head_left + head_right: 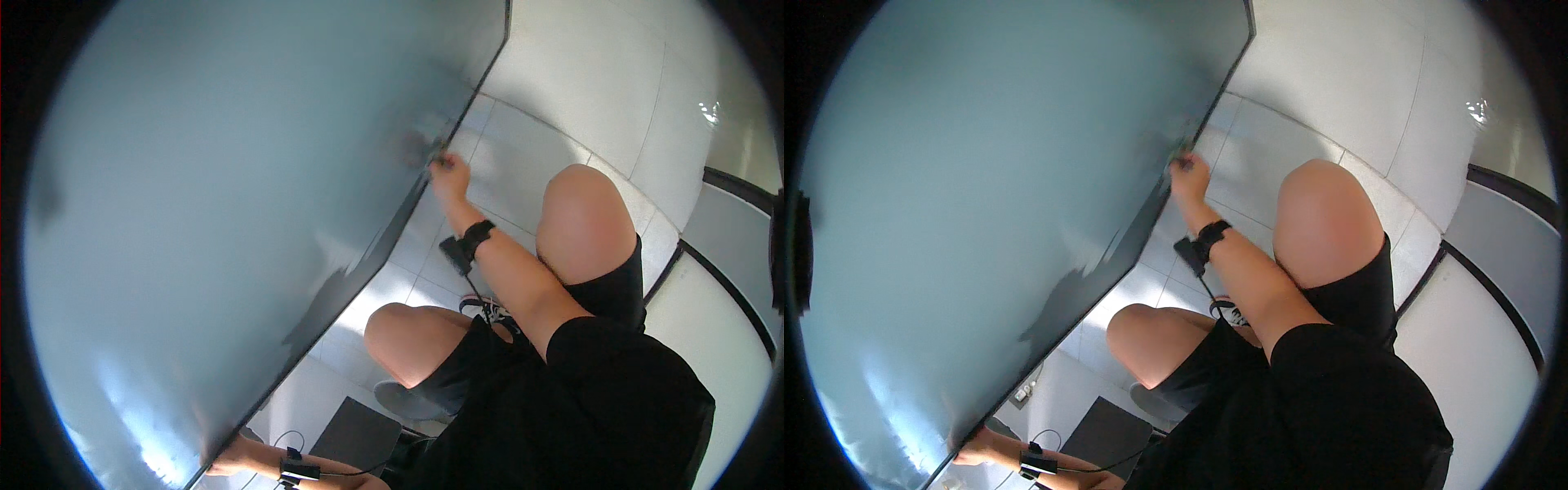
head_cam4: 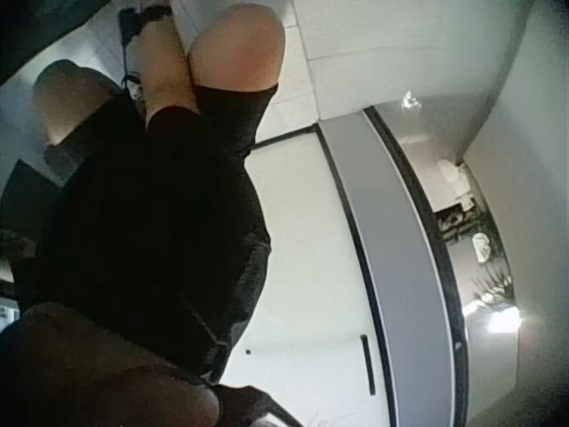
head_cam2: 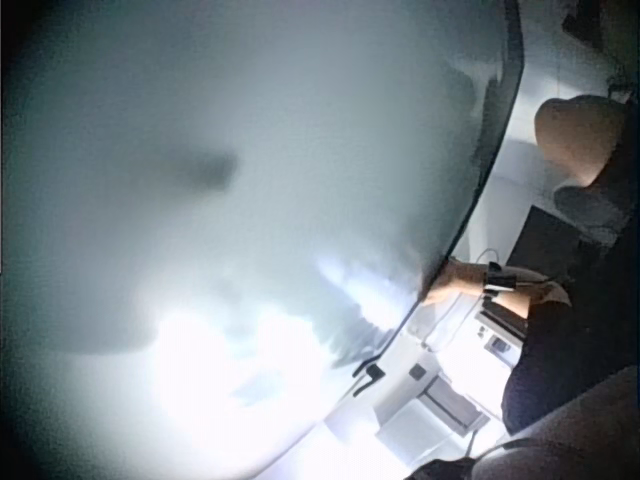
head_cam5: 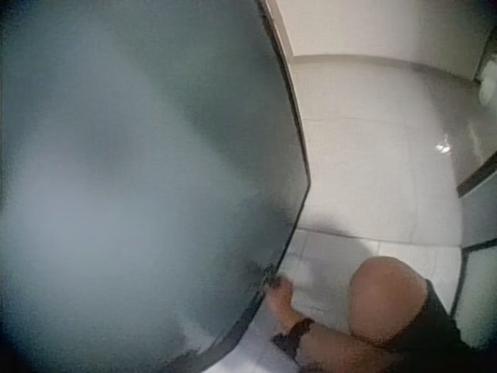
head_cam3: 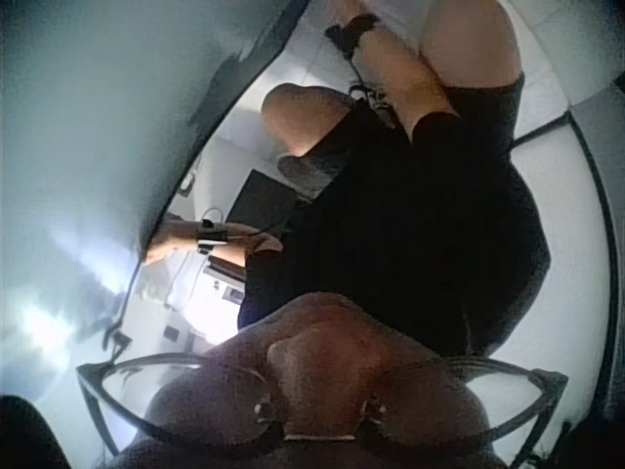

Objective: The person wipes and scrubs a frosted glass door using a cloth, moving it across the glass surface while holding the door's handle and lower edge.

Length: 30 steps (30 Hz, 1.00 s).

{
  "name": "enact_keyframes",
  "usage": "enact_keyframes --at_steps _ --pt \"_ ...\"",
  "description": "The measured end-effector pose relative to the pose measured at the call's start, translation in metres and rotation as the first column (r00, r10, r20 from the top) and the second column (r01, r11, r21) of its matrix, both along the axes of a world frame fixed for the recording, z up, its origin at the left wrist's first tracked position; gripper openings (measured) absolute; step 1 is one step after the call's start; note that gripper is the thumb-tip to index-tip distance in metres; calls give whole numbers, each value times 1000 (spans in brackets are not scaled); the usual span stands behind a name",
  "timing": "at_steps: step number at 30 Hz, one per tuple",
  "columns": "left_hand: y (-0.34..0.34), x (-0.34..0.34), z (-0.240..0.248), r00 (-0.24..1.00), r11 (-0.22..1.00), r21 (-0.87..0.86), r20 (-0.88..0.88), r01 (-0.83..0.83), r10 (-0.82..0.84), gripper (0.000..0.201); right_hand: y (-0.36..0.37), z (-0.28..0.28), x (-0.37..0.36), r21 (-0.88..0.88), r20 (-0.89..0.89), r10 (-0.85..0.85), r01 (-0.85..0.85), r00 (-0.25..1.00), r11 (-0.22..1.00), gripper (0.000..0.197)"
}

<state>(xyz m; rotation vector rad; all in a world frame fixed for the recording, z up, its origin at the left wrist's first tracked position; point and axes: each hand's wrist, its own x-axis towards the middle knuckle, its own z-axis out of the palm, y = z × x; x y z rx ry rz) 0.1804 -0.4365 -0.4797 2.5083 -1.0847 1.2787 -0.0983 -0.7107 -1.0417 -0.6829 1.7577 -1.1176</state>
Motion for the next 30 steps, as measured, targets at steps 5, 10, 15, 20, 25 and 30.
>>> enact_keyframes --at_steps 5,10,15,20,25,30 --pt "14 13 3 979 991 -97 -175 91 -107 20 45 -2 28 344 230 327 -390 917 854 22" --pt "25 34 5 925 847 -516 -246 128 -290 21 -47 16 -26 -52 87 -86 90 993 995 27" --pt "18 37 5 711 403 -915 -264 30 -652 22 -21 46 -1 -278 -251 -78 5 965 961 34" --pt "10 13 1 998 998 -35 -10 57 -58 19 56 51 27 -137 -60 193 -200 979 970 21" --pt "0 16 1 790 563 -817 -265 120 -553 21 -20 7 0 158 159 -163 138 974 978 26" --pt "6 11 -1 864 722 -687 -315 78 -393 29 -13 -31 6 76 -65 -40 44 997 996 19"
